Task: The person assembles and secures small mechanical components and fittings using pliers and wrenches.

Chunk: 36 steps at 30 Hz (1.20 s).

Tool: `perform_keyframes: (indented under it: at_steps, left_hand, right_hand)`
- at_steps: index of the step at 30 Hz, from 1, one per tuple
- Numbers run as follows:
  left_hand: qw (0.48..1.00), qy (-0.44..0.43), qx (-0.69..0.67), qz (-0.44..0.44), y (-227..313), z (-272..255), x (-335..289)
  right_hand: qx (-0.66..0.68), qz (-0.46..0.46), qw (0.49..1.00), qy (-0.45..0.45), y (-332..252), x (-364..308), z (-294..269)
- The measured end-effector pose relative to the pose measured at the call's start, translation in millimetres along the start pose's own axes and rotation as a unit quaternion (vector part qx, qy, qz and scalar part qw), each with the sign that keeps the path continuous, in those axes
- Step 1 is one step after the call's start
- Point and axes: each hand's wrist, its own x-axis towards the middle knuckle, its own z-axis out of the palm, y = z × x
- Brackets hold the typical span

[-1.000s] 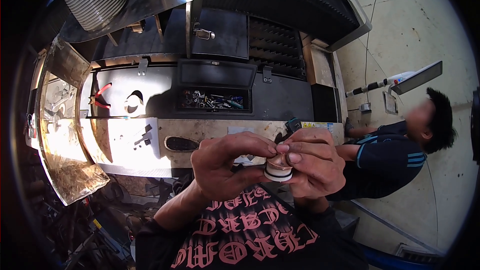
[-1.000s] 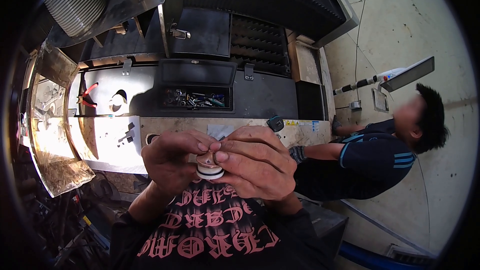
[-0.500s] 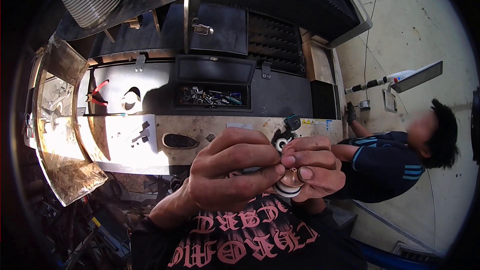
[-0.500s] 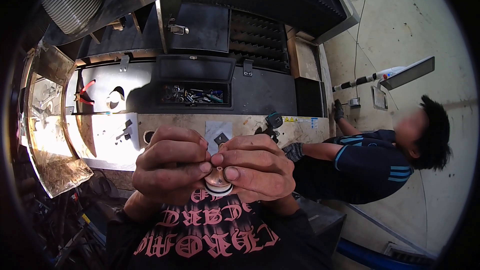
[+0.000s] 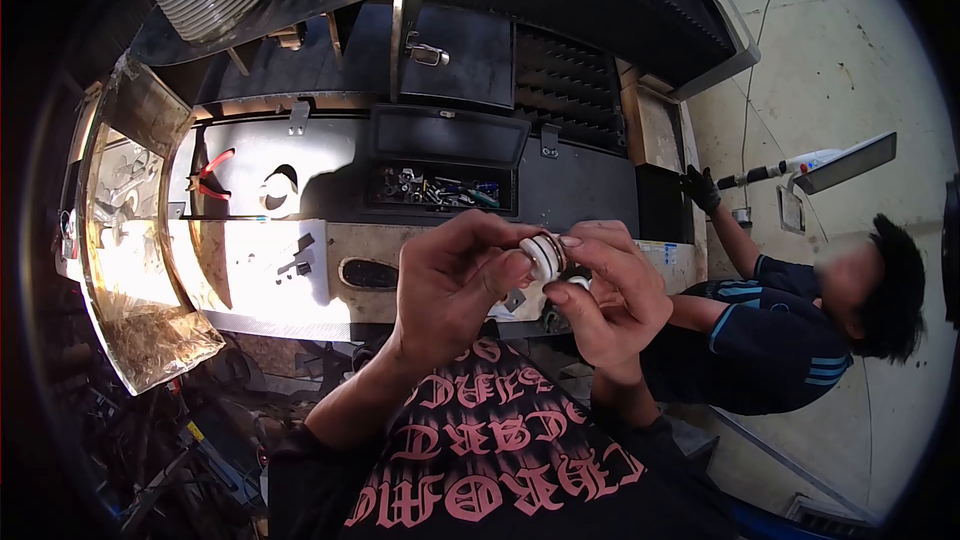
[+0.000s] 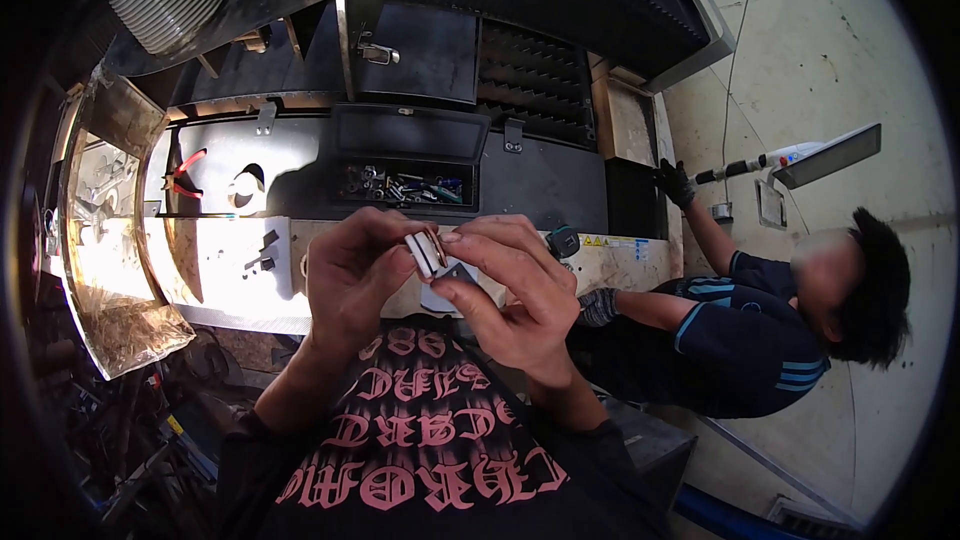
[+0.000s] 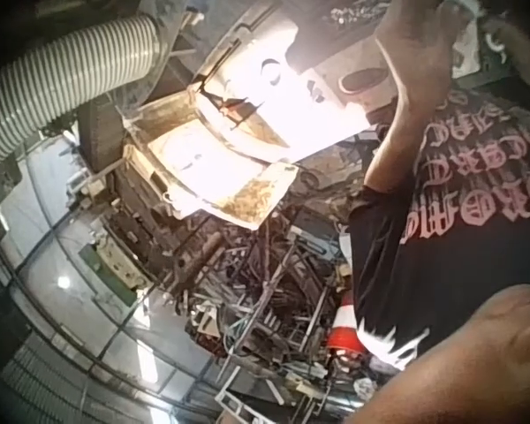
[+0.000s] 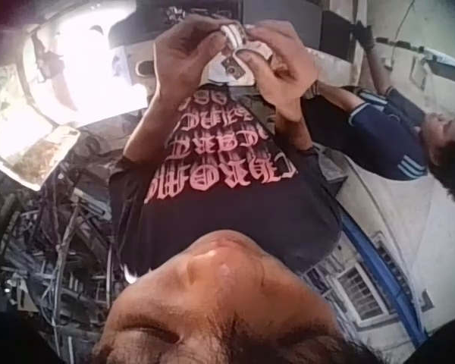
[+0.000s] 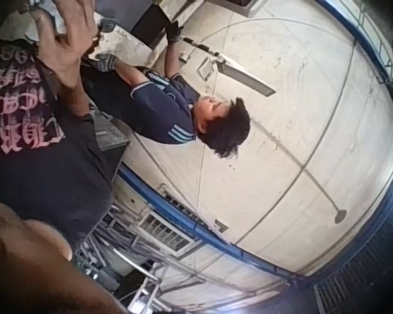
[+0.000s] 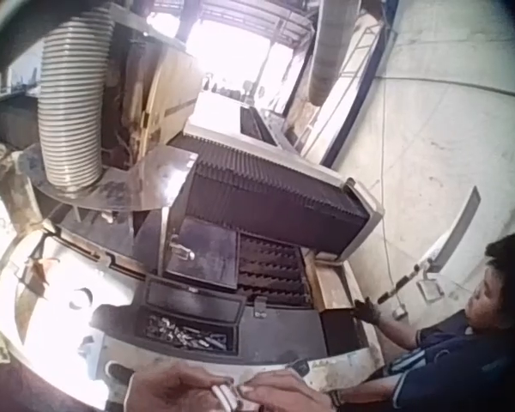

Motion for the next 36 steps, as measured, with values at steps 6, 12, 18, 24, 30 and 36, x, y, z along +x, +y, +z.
perform_keyframes:
  at_steps: [6, 12, 18, 24, 30, 36]
  left_hand:
    - [0.988, 0.049, -0.035, -0.145, 2, 5, -8]
    - [0.986, 0.072, -0.028, -0.145, 6, 6, -7]
    - [0.991, 0.045, 0.045, -0.117, 1, -4, -11]
    - [0.99, 0.046, 0.006, -0.134, 4, -6, -9]
    - [0.986, 0.016, 0.013, -0.164, 7, -7, -5]
    - [0.992, 0.001, 0.031, -0.121, 5, -5, -9]
  right_hand:
    - [-0.101, -0.007, 0.994, -0.035, 11, -1, -1]
    - [-0.04, -0.016, 0.997, -0.064, 16, -7, 0]
    - [0.035, 0.108, 0.99, -0.089, 13, -3, 1]
    - [-0.064, 0.02, 0.99, -0.122, 10, 6, 0]
    - [-0.095, -0.061, 0.981, -0.16, 18, 11, -9]
    - [-0.038, 0.033, 0.987, -0.154, 15, 10, -6]
